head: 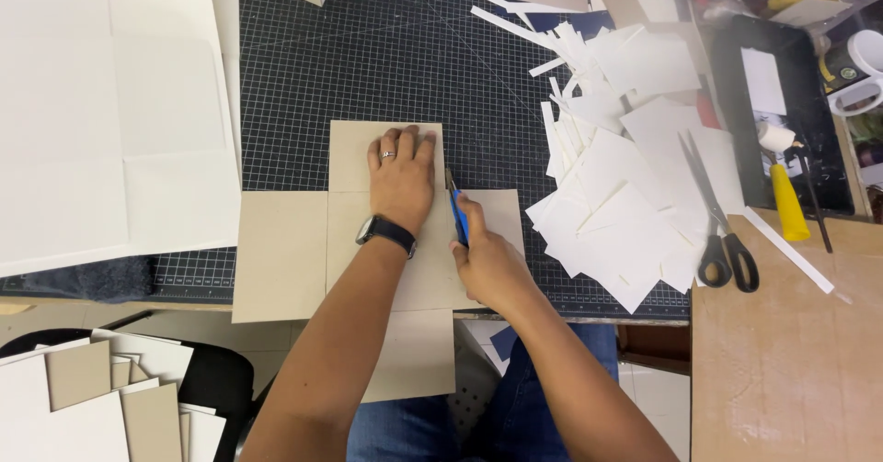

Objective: Cutting cross-shaped templates from cardboard sheets using a utility knife and scissors

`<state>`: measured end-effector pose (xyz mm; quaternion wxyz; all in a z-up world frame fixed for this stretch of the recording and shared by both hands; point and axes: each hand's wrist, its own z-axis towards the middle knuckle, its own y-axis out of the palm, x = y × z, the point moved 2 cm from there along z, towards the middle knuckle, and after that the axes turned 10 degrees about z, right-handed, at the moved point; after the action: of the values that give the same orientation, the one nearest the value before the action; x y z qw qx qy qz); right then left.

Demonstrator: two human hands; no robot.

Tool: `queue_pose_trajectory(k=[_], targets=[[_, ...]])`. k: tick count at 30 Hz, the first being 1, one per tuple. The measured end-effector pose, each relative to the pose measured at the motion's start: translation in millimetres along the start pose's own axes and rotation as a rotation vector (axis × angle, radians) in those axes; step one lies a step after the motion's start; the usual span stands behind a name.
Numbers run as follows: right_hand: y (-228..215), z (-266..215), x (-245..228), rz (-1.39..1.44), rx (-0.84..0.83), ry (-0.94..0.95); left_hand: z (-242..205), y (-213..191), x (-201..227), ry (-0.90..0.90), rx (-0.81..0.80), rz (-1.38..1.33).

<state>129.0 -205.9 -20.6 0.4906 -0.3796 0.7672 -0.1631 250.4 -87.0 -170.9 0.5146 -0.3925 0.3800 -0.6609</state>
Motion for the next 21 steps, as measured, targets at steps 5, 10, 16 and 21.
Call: queue_pose_trajectory(k=[5,10,16,21], targets=[[-2.6,-9.5,18.2,0.147,0.069,-0.005,-0.7,4.9,-7.6,-0.003,-0.028,-0.066],[-5.8,-42.8,30.5,0.354,0.332,-0.046,-32.1,-31.3,-31.0,-0.072,-0.042,-0.374],[7.4,-47.1,86.6,0.371,0.647,-0.113,-169.6,-127.4,-113.4,-0.447,0.092,-0.076],[25.3,-26.3,125.8,0.49,0.586,-0.275,-239.2,-145.7,-154.2,-0.84,0.321,-0.63]])
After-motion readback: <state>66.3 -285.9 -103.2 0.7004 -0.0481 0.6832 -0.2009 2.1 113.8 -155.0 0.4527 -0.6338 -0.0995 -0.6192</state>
